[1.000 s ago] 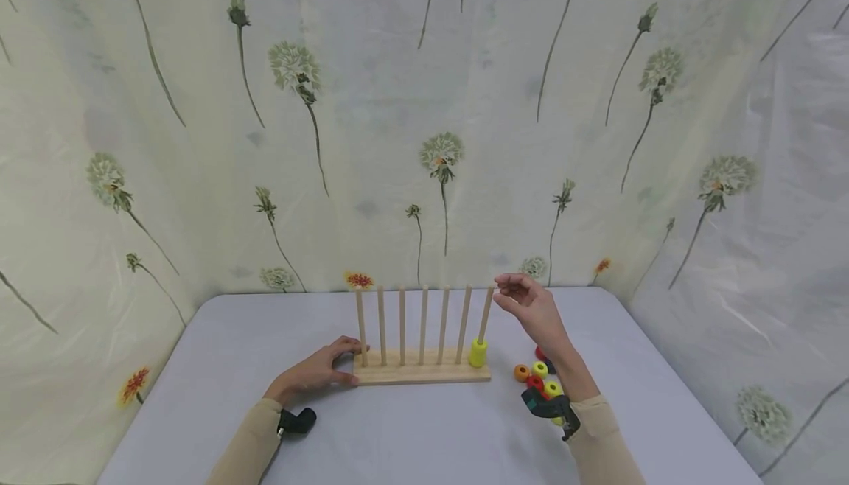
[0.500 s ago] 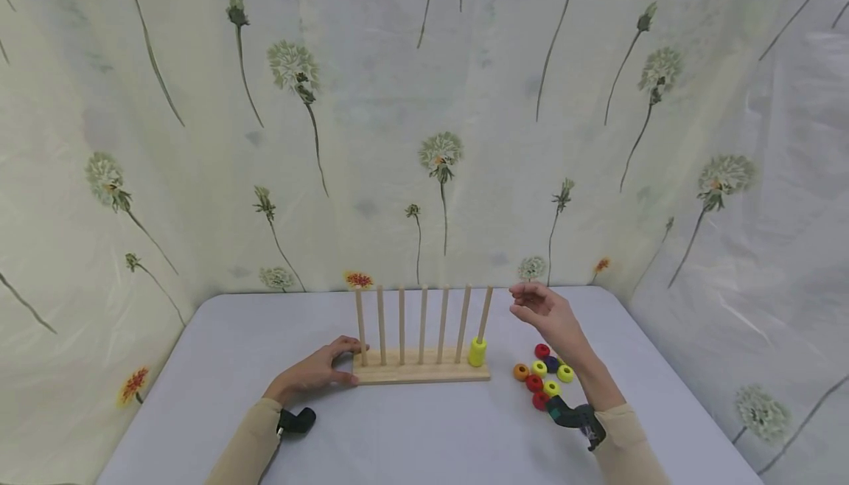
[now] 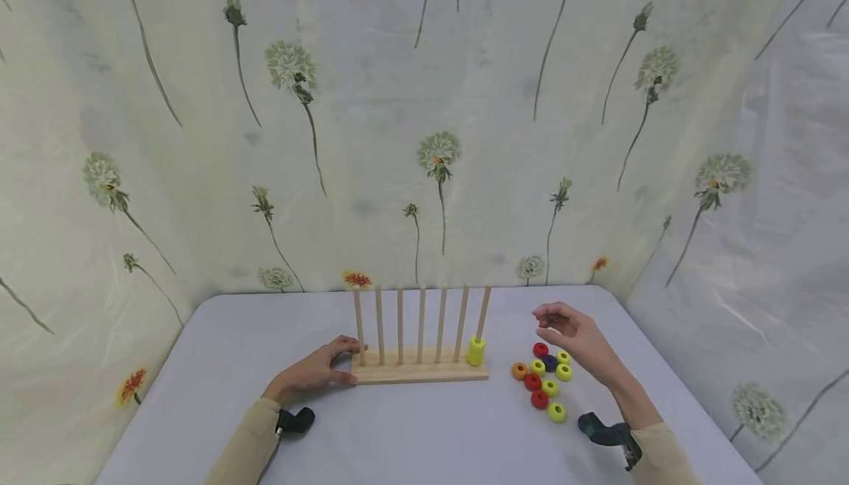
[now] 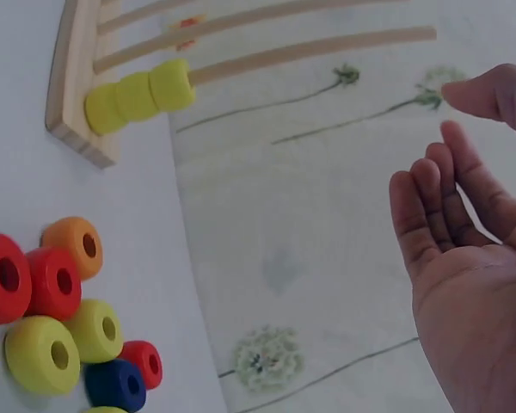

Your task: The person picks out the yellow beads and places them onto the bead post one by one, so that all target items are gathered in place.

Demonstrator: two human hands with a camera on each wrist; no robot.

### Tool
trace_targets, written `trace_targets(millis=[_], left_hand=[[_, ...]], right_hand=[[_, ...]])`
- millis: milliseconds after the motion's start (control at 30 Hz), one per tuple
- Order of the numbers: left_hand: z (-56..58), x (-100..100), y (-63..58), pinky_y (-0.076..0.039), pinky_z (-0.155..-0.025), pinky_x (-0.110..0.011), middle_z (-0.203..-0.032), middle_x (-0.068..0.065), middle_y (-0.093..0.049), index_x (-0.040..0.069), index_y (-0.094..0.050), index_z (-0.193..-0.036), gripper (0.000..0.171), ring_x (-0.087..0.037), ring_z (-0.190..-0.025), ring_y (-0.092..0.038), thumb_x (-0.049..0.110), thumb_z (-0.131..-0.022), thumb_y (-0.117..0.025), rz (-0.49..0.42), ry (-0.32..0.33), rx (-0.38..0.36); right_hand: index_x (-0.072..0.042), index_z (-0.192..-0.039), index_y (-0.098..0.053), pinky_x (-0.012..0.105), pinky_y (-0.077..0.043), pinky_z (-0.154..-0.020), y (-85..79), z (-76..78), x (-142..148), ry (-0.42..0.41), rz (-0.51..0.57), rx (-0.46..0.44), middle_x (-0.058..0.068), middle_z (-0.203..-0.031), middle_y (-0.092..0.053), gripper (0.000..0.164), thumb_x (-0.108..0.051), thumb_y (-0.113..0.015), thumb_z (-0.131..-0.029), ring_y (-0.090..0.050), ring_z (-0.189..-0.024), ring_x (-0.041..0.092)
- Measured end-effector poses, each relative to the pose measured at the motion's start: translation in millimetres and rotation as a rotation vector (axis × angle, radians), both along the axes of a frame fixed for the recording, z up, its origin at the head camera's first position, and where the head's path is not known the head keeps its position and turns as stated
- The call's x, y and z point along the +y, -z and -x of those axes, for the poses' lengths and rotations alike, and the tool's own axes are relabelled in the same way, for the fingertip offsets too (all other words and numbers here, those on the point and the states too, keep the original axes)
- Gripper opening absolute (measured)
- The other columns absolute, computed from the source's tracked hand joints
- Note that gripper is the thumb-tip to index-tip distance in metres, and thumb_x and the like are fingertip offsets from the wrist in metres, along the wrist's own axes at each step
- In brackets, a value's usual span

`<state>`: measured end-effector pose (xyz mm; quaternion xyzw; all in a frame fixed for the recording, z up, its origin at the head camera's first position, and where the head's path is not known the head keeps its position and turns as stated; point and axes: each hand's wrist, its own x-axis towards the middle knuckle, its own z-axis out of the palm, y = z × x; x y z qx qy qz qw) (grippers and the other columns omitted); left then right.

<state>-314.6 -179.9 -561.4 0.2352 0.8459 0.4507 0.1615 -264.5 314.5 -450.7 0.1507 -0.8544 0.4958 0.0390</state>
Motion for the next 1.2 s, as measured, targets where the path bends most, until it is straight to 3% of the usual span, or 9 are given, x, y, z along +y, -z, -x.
trace_targets(millis=[333, 633, 900, 1200], left_hand=[[-1.4, -1, -1.5, -0.024, -0.112, -0.057, -0.144, -0.007, -0.040, 0.013, -0.052, -0.137, 0.065, -0.033, -0.138, -0.033, 0.030, -0.080, -0.078, -0.010, -0.002, -0.005], [-0.2, -1, -0.3, -0.024, -0.112, -0.058, -0.143, -0.007, -0.041, 0.012, -0.052, -0.138, 0.067, -0.034, -0.137, -0.033, 0.032, -0.079, -0.078, -0.001, -0.001, -0.002], [0.0, -2, 0.0, -0.025, -0.111, -0.059, -0.143, -0.008, -0.041, 0.013, -0.052, -0.138, 0.067, -0.034, -0.137, -0.034, 0.033, -0.079, -0.078, 0.006, 0.005, 0.011], [-2.2, 0, -1.3, -0.026, -0.110, -0.056, -0.141, -0.005, -0.042, 0.015, -0.052, -0.137, 0.063, -0.030, -0.135, -0.035, 0.028, -0.080, -0.077, -0.001, 0.002, 0.002]], right_hand=[[-0.006, -0.119, -0.055, 0.014, -0.050, -0.085, 14.5, -5.1, 27, 0.004, -0.016, -0.012, 0.009, -0.119, -0.056, 0.040, -0.028, -0.068, -0.090, -0.058, -0.104, 0.005], [-0.004, -0.123, -0.054, 0.013, -0.049, -0.083, 33.4, -5.3, 54, 0.093, -0.070, -0.084, 0.012, -0.121, -0.057, 0.048, -0.036, -0.067, -0.090, -0.057, -0.099, -0.005], [-0.004, -0.123, -0.054, 0.015, -0.051, -0.083, 52.1, -2.6, 72, 0.126, -0.066, -0.139, 0.022, -0.126, -0.055, 0.051, -0.039, -0.068, -0.089, -0.058, -0.100, -0.004], [0.000, -0.126, -0.052, 0.015, -0.050, -0.081, 68.6, 1.6, 79, 0.151, -0.084, -0.206, 0.020, -0.123, -0.057, 0.046, -0.026, -0.066, -0.092, -0.059, -0.097, 0.004]])
